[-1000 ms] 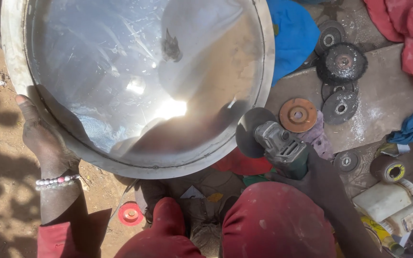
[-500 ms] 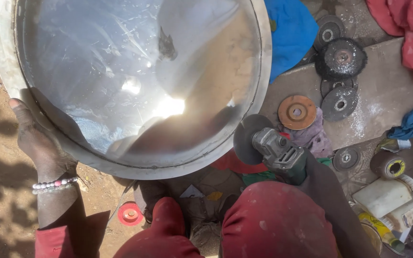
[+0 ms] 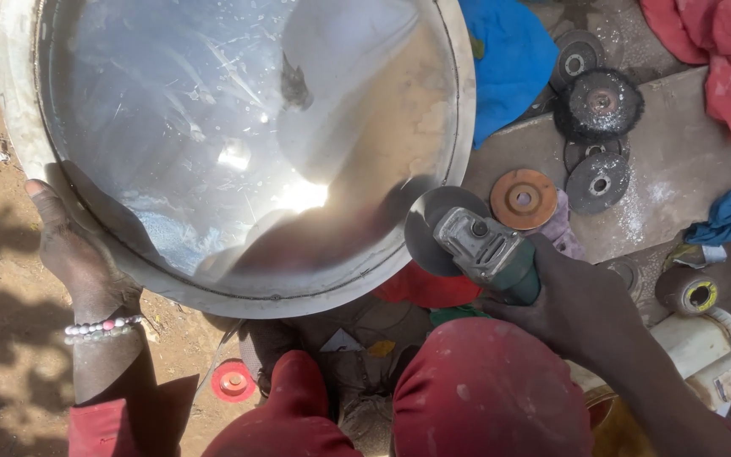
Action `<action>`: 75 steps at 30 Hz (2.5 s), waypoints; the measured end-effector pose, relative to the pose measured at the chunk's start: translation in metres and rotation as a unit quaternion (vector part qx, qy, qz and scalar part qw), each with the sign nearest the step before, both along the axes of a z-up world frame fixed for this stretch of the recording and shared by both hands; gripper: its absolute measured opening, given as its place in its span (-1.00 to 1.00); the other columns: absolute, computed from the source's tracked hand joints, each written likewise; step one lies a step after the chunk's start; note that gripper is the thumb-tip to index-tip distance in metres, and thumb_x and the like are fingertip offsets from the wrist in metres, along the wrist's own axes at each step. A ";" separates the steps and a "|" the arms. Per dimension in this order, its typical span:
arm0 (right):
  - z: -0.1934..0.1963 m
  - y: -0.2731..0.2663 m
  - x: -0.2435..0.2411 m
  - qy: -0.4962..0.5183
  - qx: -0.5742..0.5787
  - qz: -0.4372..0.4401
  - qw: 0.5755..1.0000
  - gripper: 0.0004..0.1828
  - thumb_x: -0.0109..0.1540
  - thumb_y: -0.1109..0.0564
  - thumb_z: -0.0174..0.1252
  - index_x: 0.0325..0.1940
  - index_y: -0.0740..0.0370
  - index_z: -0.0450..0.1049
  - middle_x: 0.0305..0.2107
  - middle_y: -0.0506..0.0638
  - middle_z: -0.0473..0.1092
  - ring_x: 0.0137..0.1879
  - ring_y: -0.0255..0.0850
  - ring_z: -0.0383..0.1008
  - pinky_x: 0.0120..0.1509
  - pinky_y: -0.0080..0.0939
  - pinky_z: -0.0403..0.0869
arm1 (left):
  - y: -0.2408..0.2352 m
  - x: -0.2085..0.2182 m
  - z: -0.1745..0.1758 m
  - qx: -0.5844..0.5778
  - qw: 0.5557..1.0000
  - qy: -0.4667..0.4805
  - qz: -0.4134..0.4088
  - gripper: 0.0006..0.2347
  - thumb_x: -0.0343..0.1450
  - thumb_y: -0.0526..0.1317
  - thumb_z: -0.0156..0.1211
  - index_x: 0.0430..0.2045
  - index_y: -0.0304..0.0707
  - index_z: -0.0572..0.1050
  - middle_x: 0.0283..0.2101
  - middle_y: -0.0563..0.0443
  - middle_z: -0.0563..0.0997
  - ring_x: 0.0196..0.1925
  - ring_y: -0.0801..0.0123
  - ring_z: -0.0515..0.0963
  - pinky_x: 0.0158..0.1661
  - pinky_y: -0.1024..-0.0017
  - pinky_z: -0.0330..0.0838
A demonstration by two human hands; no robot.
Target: A person uses an angle grinder to smooth the edges of a large circular metal lid.
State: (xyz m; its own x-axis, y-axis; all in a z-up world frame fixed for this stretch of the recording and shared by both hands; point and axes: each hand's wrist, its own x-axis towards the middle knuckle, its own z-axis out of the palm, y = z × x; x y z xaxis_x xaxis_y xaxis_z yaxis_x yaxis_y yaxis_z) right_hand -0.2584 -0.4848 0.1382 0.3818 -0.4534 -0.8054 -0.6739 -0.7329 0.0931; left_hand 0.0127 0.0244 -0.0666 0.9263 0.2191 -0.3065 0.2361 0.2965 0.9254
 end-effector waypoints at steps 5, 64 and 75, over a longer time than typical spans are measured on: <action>-0.007 -0.020 0.017 -0.041 -0.041 0.013 0.998 0.14 0.11 -0.78 0.48 0.59 -0.23 0.41 0.13 0.06 0.81 0.27 0.27 0.84 0.19 0.35 0.68 | -0.008 -0.006 0.011 0.040 0.999 0.002 0.019 -0.20 0.66 0.27 0.44 0.65 -0.48 0.49 0.76 -0.24 0.54 0.85 0.11 0.49 0.80 0.25 0.34; -0.037 0.009 -0.034 0.007 0.020 -0.162 0.987 0.33 -0.06 -0.56 0.70 0.78 -0.48 0.38 0.30 0.03 0.81 0.46 0.26 0.80 0.37 0.29 0.67 | -0.107 -0.044 0.085 0.268 0.941 0.143 0.149 -0.19 0.44 0.52 0.07 0.25 -0.10 0.89 0.37 0.02 0.97 0.40 0.38 0.92 0.38 0.42 0.70; -0.032 0.000 -0.016 -0.088 -0.032 -0.084 0.992 0.28 0.03 -0.62 0.63 0.74 -0.20 0.40 0.18 0.18 0.80 0.36 0.39 0.78 0.30 0.43 0.65 | -0.093 -0.040 0.076 0.242 0.936 0.192 0.166 -0.13 0.33 0.56 0.16 0.31 -0.07 0.87 0.38 0.18 0.96 0.40 0.42 0.91 0.41 0.44 0.69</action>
